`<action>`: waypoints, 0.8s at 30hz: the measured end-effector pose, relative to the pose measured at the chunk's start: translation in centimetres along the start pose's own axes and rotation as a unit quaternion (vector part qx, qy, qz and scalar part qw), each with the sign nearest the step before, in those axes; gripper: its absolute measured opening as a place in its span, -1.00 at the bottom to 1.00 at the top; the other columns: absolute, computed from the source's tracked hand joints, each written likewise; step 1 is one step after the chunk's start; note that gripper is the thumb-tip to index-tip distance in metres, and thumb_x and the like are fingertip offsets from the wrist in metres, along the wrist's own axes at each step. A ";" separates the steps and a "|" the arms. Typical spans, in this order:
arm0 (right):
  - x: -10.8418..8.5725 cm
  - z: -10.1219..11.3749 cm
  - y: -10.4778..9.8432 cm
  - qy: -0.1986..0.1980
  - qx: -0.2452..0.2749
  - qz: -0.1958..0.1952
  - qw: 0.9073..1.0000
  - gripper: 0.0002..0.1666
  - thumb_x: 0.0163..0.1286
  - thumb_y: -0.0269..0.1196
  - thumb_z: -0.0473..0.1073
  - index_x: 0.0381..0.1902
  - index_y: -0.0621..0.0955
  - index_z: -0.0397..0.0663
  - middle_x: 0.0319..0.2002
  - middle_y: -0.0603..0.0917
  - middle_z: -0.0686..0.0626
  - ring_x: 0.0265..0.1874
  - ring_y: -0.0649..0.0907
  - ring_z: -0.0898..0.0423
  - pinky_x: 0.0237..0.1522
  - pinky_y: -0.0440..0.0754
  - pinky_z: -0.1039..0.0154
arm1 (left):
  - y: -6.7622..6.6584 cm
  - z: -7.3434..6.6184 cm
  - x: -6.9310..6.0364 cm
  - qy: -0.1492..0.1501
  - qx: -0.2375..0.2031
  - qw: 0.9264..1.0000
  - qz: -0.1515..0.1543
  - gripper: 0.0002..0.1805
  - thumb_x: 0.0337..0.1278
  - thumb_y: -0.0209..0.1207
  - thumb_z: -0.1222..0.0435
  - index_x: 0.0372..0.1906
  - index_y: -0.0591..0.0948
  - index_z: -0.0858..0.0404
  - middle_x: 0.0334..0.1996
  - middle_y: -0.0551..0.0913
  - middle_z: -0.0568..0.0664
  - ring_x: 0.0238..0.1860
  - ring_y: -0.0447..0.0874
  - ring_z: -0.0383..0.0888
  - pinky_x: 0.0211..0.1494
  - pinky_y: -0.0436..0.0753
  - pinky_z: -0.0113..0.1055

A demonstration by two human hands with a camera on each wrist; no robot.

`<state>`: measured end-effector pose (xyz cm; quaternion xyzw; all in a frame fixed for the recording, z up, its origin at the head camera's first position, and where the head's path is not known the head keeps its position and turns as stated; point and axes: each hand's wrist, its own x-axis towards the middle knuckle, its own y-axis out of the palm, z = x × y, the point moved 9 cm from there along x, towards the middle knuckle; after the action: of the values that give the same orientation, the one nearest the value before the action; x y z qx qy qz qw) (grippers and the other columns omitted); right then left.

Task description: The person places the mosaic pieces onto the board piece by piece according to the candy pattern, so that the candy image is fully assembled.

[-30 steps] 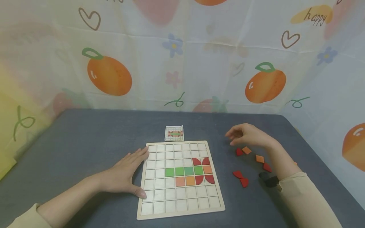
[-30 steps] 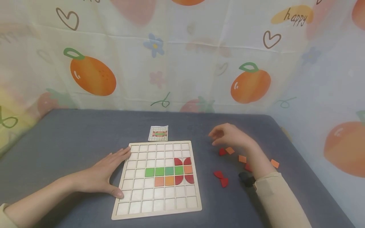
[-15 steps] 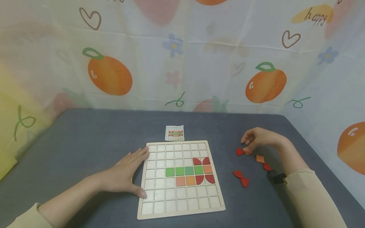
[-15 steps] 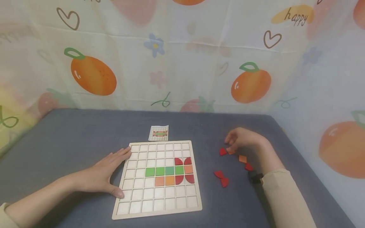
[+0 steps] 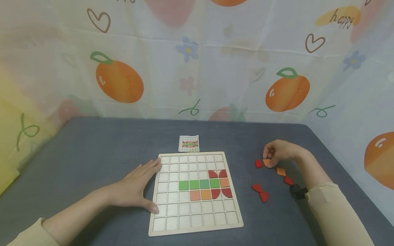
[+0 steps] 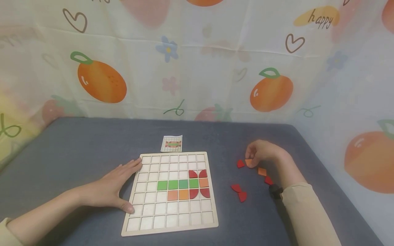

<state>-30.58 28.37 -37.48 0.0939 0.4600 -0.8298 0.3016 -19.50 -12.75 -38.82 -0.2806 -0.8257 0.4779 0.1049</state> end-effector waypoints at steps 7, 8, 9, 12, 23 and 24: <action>-0.1 0.0 -0.1 0.009 -0.013 -0.015 1.000 -0.68 0.09 0.49 -0.26 -0.24 0.61 -0.23 -0.35 0.59 -0.03 -0.33 0.53 0.10 -0.27 0.55 0.24 | 0.1 0.1 0.0 -0.004 -0.001 1.000 0.001 0.48 -0.43 0.40 -0.40 0.56 0.02 0.33 0.62 -0.09 0.15 0.60 -0.15 0.31 0.53 -0.05 0.38; -0.1 0.1 -0.1 0.008 -0.014 -0.016 1.000 -0.69 0.09 0.48 -0.27 -0.24 0.61 -0.23 -0.35 0.60 -0.03 -0.33 0.53 0.10 -0.27 0.56 0.24 | 0.1 0.1 0.0 -0.004 -0.001 1.000 0.001 0.47 -0.43 0.40 -0.40 0.56 0.02 0.33 0.62 -0.09 0.15 0.60 -0.15 0.31 0.53 -0.05 0.38; -0.2 0.1 -0.2 0.007 -0.016 -0.018 1.000 -0.69 0.10 0.48 -0.27 -0.25 0.60 -0.23 -0.35 0.61 -0.03 -0.34 0.54 0.10 -0.27 0.56 0.23 | 0.1 0.1 0.0 -0.005 -0.002 1.000 0.001 0.47 -0.43 0.40 -0.40 0.56 0.02 0.33 0.62 -0.09 0.14 0.60 -0.15 0.31 0.53 -0.05 0.38; -0.3 0.2 -0.3 0.005 -0.029 -0.028 0.999 -0.71 0.11 0.47 -0.26 -0.29 0.57 -0.20 -0.37 0.62 -0.02 -0.37 0.55 0.11 -0.31 0.55 0.23 | 0.1 0.1 0.0 -0.006 -0.003 1.000 0.001 0.47 -0.43 0.40 -0.39 0.56 0.03 0.33 0.62 -0.09 0.14 0.60 -0.15 0.30 0.54 -0.06 0.37; -0.4 1.0 -0.4 -0.009 -0.023 -0.038 0.999 -0.85 0.24 0.31 -0.33 -0.24 0.58 -0.21 -0.28 0.70 -0.07 -0.30 0.65 0.11 -0.22 0.60 0.21 | 0.1 0.1 0.0 -0.004 0.000 1.000 -0.001 0.47 -0.43 0.40 -0.40 0.55 0.04 0.34 0.62 -0.09 0.14 0.60 -0.15 0.30 0.54 -0.05 0.37; -0.4 1.3 -0.4 -0.013 -0.024 -0.041 0.999 -0.85 0.25 0.30 -0.34 -0.21 0.59 -0.22 -0.29 0.70 -0.07 -0.30 0.64 0.11 -0.22 0.60 0.21 | 0.1 0.1 0.0 -0.004 0.001 1.000 -0.001 0.47 -0.43 0.39 -0.40 0.55 0.04 0.34 0.62 -0.09 0.14 0.60 -0.15 0.30 0.54 -0.05 0.37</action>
<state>-30.32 27.64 -36.32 0.0569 0.4792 -0.8314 0.2755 -19.48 -12.82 -38.98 -0.2776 -0.8259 0.4798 0.1028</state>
